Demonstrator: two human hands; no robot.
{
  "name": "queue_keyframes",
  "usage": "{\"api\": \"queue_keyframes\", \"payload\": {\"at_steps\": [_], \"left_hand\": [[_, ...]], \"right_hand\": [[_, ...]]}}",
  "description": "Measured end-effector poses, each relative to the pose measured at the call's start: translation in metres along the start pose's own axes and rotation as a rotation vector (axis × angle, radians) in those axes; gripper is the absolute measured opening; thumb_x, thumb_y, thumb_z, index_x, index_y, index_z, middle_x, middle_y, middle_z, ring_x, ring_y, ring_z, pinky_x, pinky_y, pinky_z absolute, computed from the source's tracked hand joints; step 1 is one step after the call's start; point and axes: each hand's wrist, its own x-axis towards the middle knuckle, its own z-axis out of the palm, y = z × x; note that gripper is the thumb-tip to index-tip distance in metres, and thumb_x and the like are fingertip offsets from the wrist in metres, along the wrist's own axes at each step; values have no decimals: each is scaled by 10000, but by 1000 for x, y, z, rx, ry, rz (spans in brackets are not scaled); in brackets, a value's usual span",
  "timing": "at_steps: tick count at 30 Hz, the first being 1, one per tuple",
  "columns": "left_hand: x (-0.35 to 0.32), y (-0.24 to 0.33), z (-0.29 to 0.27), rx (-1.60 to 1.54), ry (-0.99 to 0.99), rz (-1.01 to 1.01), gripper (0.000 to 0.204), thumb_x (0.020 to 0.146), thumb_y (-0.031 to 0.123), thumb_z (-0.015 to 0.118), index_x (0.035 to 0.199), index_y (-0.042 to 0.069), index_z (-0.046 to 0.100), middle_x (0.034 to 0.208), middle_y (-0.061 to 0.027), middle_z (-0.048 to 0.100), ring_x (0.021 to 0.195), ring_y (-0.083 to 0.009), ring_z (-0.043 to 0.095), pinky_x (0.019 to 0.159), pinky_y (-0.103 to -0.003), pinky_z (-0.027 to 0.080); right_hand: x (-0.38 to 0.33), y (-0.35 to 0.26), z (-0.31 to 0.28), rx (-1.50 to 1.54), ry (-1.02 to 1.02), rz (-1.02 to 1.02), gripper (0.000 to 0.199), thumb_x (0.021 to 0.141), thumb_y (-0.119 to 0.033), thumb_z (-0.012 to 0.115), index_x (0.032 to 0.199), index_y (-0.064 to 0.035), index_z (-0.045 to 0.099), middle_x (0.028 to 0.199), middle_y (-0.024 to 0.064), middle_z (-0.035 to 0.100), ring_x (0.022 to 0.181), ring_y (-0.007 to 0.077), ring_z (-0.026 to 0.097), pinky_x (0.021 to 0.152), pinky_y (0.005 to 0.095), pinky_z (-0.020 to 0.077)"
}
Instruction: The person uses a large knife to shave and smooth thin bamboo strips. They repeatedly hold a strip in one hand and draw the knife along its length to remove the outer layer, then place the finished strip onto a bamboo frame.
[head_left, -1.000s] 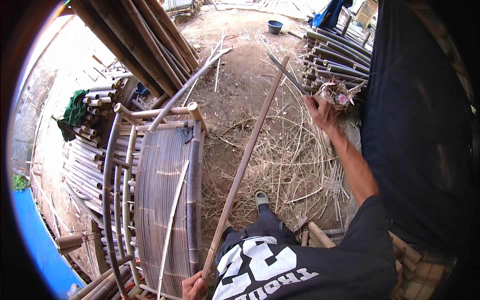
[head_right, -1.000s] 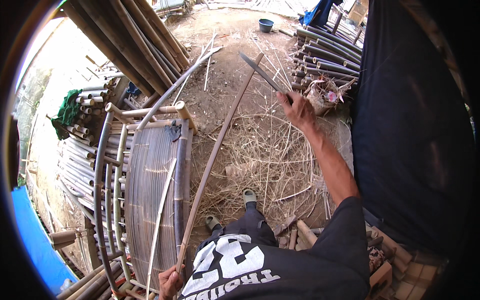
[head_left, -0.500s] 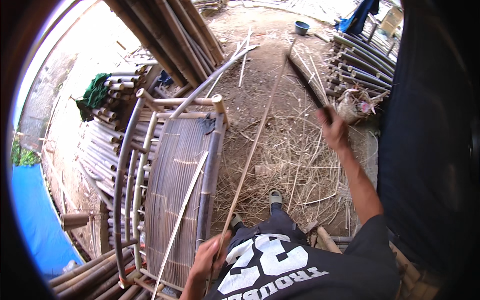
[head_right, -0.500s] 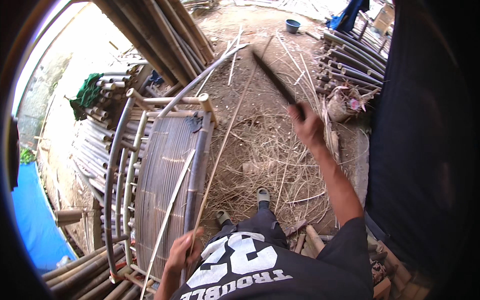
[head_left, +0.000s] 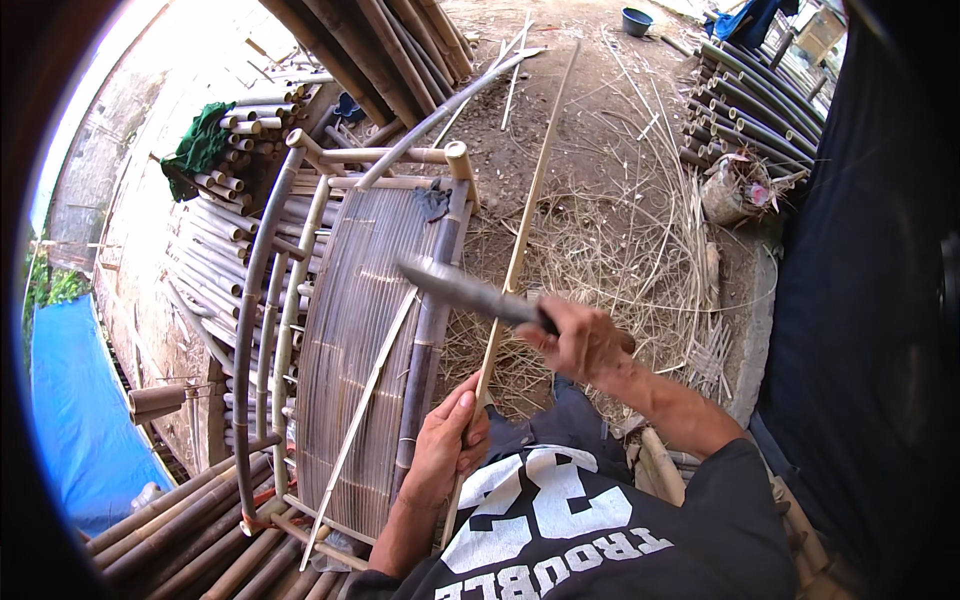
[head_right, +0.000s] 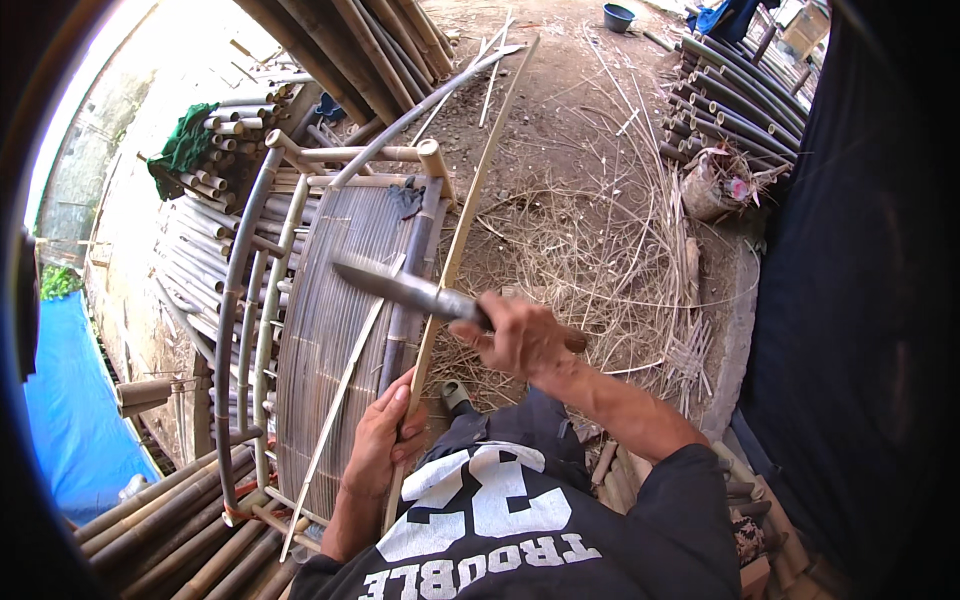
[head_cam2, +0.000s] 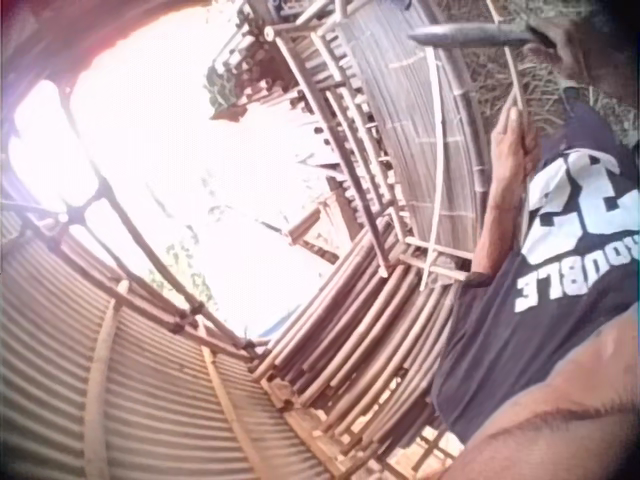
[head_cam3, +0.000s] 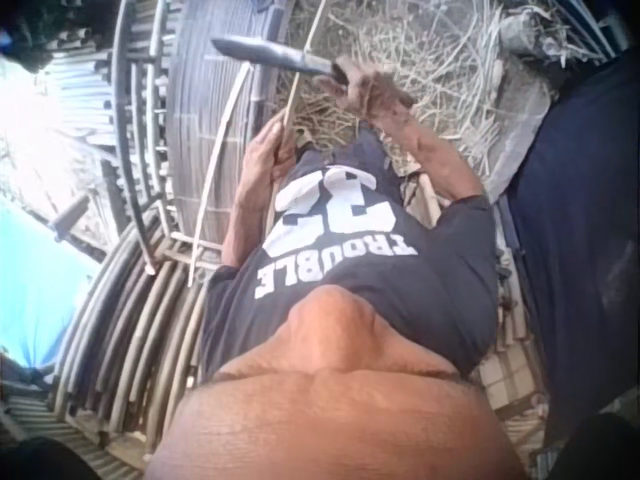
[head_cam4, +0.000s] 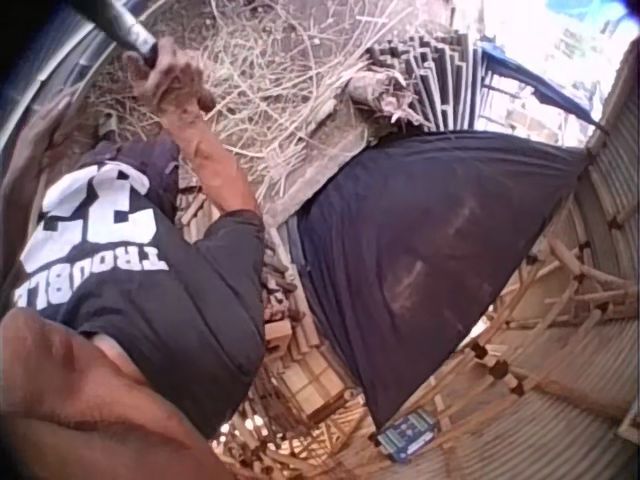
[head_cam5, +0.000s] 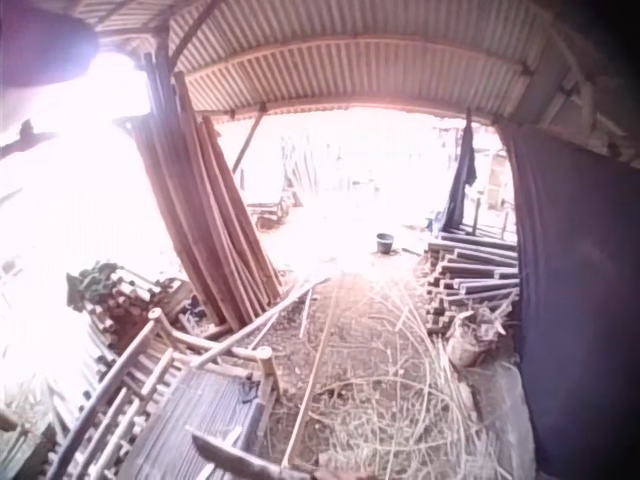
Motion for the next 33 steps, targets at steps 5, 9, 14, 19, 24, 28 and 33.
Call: {"api": "queue_keyframes", "payload": {"at_steps": [5,9,14,19,24,28,33], "left_hand": [[-9,-14,-15,49,-2,-28,475,1031,301,452,1452,91,386,676,22,375,448,-34,313,377,-171,296],[-41,-25,-24,41,8,-133,528,1014,350,478,1434,41,400,643,25,371,452,-42,330,375,-181,251],[-109,-56,-80,201,29,-221,593,988,360,522,1408,-43,407,628,36,392,453,-35,322,393,-194,224],[-136,-51,-121,56,-22,-270,549,998,314,510,1406,-40,406,635,20,386,468,-53,336,409,-202,250],[-156,-43,-137,19,-3,-319,535,979,334,544,1367,-24,452,627,14,365,457,-56,298,406,-211,238],[-196,-56,-178,70,34,-406,586,939,378,597,1303,-66,480,625,1,397,432,-49,308,388,-216,235],[-158,-51,-155,84,-107,-321,607,944,385,591,1369,-24,448,621,42,366,485,-48,343,419,-212,244]], "right_hand": [[14,20,4,-154,81,-99,656,929,-704,300,718,-115,493,509,2,476,381,105,448,332,301,429],[34,61,-19,-93,-32,241,659,921,-720,295,725,-122,491,498,-27,428,367,69,392,273,291,342],[38,131,-63,-190,35,348,645,916,-720,328,752,-125,518,479,-28,410,378,86,401,310,286,338],[45,132,-77,-303,63,229,640,921,-700,364,746,-108,530,476,32,477,418,186,514,419,377,459],[56,157,-83,-270,22,232,663,900,-744,329,731,-129,511,492,-43,399,392,73,391,302,270,316],[48,247,-142,-313,124,621,720,882,-780,300,794,-122,578,527,-50,416,402,79,349,340,272,220],[47,199,-135,-241,235,654,742,904,-740,324,868,-76,654,685,79,655,669,223,658,540,368,471]]}}
